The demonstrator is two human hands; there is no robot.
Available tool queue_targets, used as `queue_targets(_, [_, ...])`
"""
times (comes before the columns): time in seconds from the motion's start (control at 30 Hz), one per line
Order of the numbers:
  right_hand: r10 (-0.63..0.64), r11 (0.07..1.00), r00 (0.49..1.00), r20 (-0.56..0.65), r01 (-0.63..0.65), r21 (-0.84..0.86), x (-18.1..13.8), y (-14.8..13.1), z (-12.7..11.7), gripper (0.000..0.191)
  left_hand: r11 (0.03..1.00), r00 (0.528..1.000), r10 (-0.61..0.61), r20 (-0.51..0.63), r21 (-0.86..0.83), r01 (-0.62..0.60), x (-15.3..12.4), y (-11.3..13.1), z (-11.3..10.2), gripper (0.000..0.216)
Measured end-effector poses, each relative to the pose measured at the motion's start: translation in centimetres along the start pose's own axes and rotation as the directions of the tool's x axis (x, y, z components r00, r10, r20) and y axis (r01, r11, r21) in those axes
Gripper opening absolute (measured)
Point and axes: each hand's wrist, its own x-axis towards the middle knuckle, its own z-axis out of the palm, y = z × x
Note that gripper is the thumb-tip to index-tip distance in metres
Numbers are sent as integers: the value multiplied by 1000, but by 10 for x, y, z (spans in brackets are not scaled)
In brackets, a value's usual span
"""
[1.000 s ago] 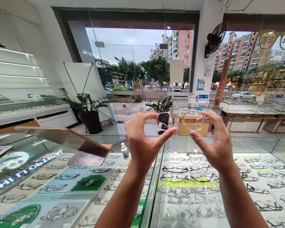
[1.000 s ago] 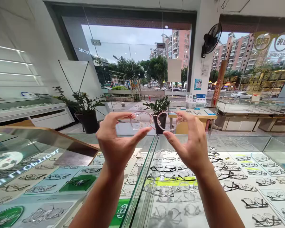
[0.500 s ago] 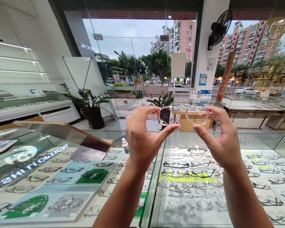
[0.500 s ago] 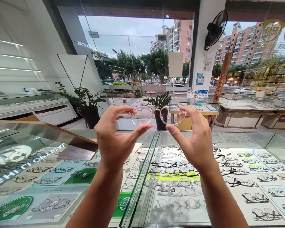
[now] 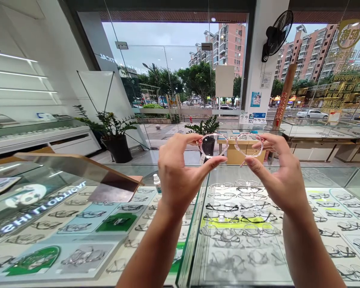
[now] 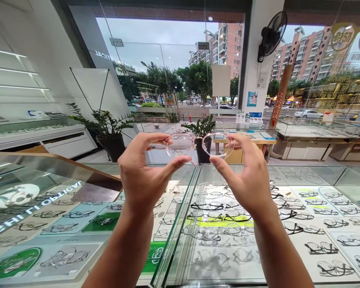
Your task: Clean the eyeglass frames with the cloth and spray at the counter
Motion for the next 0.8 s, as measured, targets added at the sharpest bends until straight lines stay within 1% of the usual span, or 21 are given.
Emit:
queue_targets(0.27, [28, 1000, 999, -19, -28, 6, 0, 2, -2, 44, 999, 999, 0, 54, -33, 1, -1, -4, 1, 46])
queue_targets(0.63, [40, 999, 999, -8, -40, 10, 0, 1, -3, 44, 1000, 998, -19, 64, -23, 21, 0, -2, 0, 44])
queue_targets(0.8, [28, 1000, 999, -18, -28, 12, 1, -3, -4, 42, 997, 995, -43, 85, -61, 49, 1, -1, -1, 46])
